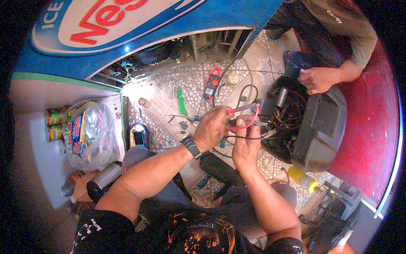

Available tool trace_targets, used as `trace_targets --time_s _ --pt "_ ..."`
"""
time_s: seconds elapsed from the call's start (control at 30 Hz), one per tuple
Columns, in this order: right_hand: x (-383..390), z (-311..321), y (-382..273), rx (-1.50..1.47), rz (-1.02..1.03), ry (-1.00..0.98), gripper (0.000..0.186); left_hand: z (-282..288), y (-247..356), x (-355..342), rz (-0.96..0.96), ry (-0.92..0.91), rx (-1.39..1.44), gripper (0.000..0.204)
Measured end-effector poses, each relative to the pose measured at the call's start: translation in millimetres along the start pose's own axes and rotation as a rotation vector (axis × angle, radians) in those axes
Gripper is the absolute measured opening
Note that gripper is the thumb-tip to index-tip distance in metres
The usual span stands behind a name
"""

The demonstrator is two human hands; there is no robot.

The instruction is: The person repairs an ice cream freezer by handling wires and components at the base of the unit using a multimeter and various small hand tools.

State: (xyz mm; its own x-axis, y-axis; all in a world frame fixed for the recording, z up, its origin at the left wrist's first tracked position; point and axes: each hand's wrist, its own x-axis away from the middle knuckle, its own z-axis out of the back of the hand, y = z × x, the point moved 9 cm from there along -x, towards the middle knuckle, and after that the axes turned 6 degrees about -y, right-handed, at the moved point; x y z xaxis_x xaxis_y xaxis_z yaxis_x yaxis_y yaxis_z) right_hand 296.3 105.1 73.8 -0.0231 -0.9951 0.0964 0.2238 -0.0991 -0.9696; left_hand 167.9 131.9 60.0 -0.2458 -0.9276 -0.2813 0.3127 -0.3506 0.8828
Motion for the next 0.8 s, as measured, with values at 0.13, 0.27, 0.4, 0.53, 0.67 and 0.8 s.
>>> trace_targets --time_s 0.13,0.27,0.4,0.53,0.67,0.8 --pt "-2.8 -3.3 0.6 -0.021 -0.023 -0.003 0.021 2.8 -1.3 -0.9 0.009 -0.002 -0.022 0.014" --pt "-4.3 -2.2 5.3 -0.031 -0.019 0.022 0.022 2.9 -3.9 -1.7 0.022 0.01 -0.02 0.014" --pt "-6.0 -2.5 4.2 -0.09 -0.015 0.026 0.021 2.0 -4.0 -4.2 0.007 0.009 -0.011 0.014" --pt "-8.1 -1.0 5.9 -0.075 -0.031 0.01 0.019 1.1 -4.1 -7.8 0.004 -0.009 -0.011 0.014" --pt "-12.7 -2.2 5.8 -0.036 -0.051 -0.03 0.019 -0.1 -9.6 -10.0 -0.002 -0.028 0.001 0.013" --pt "-24.9 6.2 4.6 -0.07 -0.059 -0.013 0.02 -1.9 -11.2 -11.5 -0.022 -0.017 -0.017 0.012"
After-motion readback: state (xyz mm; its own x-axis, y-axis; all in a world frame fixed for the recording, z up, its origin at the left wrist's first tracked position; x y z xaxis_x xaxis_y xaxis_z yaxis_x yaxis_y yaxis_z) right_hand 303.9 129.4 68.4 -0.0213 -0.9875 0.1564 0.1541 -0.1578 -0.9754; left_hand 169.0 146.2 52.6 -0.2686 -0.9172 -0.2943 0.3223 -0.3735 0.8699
